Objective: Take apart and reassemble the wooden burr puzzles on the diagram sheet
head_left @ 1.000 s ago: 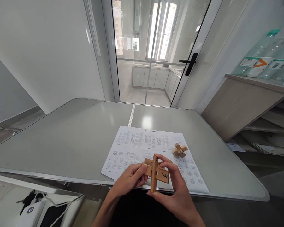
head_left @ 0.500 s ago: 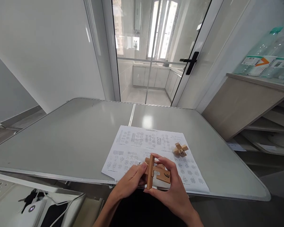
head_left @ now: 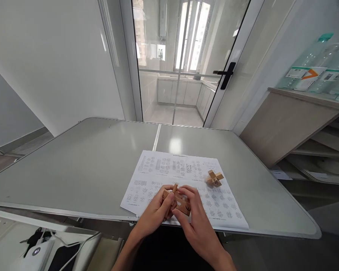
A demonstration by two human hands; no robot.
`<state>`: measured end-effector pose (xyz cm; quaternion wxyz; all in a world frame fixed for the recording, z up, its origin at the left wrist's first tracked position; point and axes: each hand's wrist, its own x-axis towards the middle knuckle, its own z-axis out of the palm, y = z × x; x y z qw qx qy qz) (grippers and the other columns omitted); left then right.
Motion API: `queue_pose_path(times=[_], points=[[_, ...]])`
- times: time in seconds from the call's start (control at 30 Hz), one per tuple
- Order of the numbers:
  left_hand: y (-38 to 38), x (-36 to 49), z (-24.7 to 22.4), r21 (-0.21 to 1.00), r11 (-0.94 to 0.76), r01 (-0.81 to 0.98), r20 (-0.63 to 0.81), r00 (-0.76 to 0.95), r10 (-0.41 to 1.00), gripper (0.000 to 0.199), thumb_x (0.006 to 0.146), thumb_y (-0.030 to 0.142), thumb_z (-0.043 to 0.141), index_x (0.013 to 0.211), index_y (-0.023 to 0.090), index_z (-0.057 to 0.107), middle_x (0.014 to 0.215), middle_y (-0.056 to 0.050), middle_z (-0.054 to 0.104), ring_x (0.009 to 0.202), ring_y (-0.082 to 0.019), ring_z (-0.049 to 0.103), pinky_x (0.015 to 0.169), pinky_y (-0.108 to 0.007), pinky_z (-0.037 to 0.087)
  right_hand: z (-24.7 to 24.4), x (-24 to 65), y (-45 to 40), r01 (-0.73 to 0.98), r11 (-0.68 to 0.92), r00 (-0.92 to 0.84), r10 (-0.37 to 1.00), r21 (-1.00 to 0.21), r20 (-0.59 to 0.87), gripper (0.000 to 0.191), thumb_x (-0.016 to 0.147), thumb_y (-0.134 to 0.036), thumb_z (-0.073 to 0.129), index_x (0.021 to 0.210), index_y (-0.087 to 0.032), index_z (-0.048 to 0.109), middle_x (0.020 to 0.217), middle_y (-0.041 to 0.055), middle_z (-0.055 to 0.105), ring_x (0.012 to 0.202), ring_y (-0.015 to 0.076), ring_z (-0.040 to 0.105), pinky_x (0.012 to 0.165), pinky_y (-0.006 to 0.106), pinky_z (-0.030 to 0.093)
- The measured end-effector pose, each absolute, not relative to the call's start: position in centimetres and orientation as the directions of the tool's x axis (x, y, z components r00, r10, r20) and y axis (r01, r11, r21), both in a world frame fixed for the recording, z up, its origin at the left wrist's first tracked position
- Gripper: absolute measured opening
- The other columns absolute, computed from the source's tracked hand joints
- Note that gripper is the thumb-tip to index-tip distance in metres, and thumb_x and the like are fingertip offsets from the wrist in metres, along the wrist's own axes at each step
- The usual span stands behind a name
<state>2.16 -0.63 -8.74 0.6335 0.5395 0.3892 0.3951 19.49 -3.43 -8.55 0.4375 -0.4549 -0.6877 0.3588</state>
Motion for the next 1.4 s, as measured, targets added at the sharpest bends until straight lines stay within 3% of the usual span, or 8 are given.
queue_pose_path(times=[0.17, 0.43, 0.57, 0.67, 0.77, 0.97, 1.2, 1.4], points=[[-0.6, 2.2, -9.1, 0.99, 0.099, -0.098, -0.059, 0.351, 0.934, 0.052, 0.102, 0.061, 0.052, 0.132, 0.017, 0.051, 0.07, 0.008, 0.044, 0.056, -0.01, 0.036, 0.054, -0.023, 0.032, -7.8, 19.3, -3.4, 0.292, 0.237, -0.237, 0.957, -0.927, 0.17, 0.023, 0.109, -0.041, 0.047, 0.114, -0.026, 0.062, 0.102, 0.0061, 0.071, 0.09, 0.0226, 0.069, 0.078, 0.033, 0.059], [-0.4, 2.2, -8.9, 1.0, 0.022, 0.001, -0.021, 0.259, 0.966, 0.043, 0.098, 0.059, 0.058, 0.104, 0.018, 0.066, 0.066, 0.006, 0.045, 0.052, -0.009, 0.033, 0.048, -0.021, 0.027, -8.0, 19.9, -3.9, 0.273, 0.196, -0.222, 0.965, -0.942, 0.136, 0.028, 0.107, -0.047, 0.049, 0.098, -0.024, 0.063, 0.07, -0.0017, 0.057, 0.055, 0.0149, 0.044, 0.048, 0.026, 0.034], [-0.2, 2.5, -9.2, 0.999, 0.048, -0.008, -0.045, 0.233, 0.971, 0.043, 0.099, 0.062, 0.056, 0.095, 0.019, 0.06, 0.065, 0.008, 0.04, 0.051, -0.007, 0.028, 0.045, -0.019, 0.025, -7.7, 20.4, -4.1, 0.288, 0.176, -0.229, 0.967, -0.941, 0.111, 0.029, 0.106, -0.049, 0.049, 0.097, -0.024, 0.062, 0.067, -0.0036, 0.05, 0.055, 0.0142, 0.039, 0.048, 0.026, 0.03], [0.3, 2.4, -9.5, 0.989, 0.083, -0.124, -0.077, 0.046, 0.996, 0.048, 0.098, 0.067, 0.051, 0.083, 0.022, 0.047, 0.063, 0.01, 0.031, 0.048, -0.007, 0.024, 0.042, -0.018, 0.021, -7.4, 21.1, -4.4, 0.297, 0.156, -0.205, 0.974, -0.942, 0.097, 0.032, 0.106, -0.052, 0.049, 0.094, -0.024, 0.06, 0.069, -0.0033, 0.05, 0.059, 0.0146, 0.041, 0.052, 0.026, 0.032], [0.5, 2.5, -9.8, 0.981, 0.06, -0.186, -0.069, -0.041, 0.997, 0.044, 0.101, 0.066, 0.046, 0.091, 0.023, 0.046, 0.064, 0.011, 0.03, 0.047, -0.007, 0.02, 0.042, -0.018, 0.019, -7.6, 22.1, -4.5, 0.313, 0.108, -0.156, 0.986, -0.944, 0.061, 0.037, 0.105, -0.056, 0.049, 0.091, -0.024, 0.06, 0.071, -0.0028, 0.05, 0.061, 0.015, 0.041, 0.053, 0.026, 0.032], [-0.4, 3.3, -9.8, 0.989, -0.068, 0.129, 0.06, 0.069, 0.996, 0.035, 0.108, 0.055, 0.037, 0.109, 0.023, 0.051, 0.07, 0.006, 0.043, 0.055, -0.012, 0.039, 0.052, -0.023, 0.034, -9.2, 23.8, -2.8, 0.421, 0.03, 0.053, 0.997, -0.907, 0.057, 0.043, 0.106, -0.06, 0.04, 0.098, -0.024, 0.062, 0.068, -0.0024, 0.056, 0.06, 0.018, 0.051, 0.057, 0.028, 0.042], [-0.9, 3.4, -8.7, 0.862, -0.283, 0.419, 0.206, 0.221, 0.953, 0.033, 0.111, 0.042, 0.037, 0.115, 0.025, 0.065, 0.103, -0.006, 0.069, 0.092, -0.023, 0.065, 0.08, -0.032, 0.047, -10.4, 24.3, -0.1, 0.541, 0.196, 0.021, 0.969, -0.818, 0.247, 0.037, 0.108, -0.052, 0.042, 0.1, -0.024, 0.066, 0.099, 0.0075, 0.07, 0.089, 0.0262, 0.065, 0.078, 0.037, 0.052], [-1.0, 3.5, -9.8, 0.88, -0.158, 0.449, 0.101, 0.147, 0.984, 0.028, 0.111, 0.046, 0.035, 0.112, 0.023, 0.051, 0.071, 0.003, 0.061, 0.058, -0.018, 0.054, 0.058, -0.028, 0.035, -11.6, 24.2, 0.8, 0.518, 0.207, -0.008, 0.971, -0.83, 0.237, 0.032, 0.106, -0.048, 0.048, 0.103, -0.023, 0.068, 0.101, 0.0086, 0.073, 0.092, 0.027, 0.068, 0.08, 0.039, 0.055]])
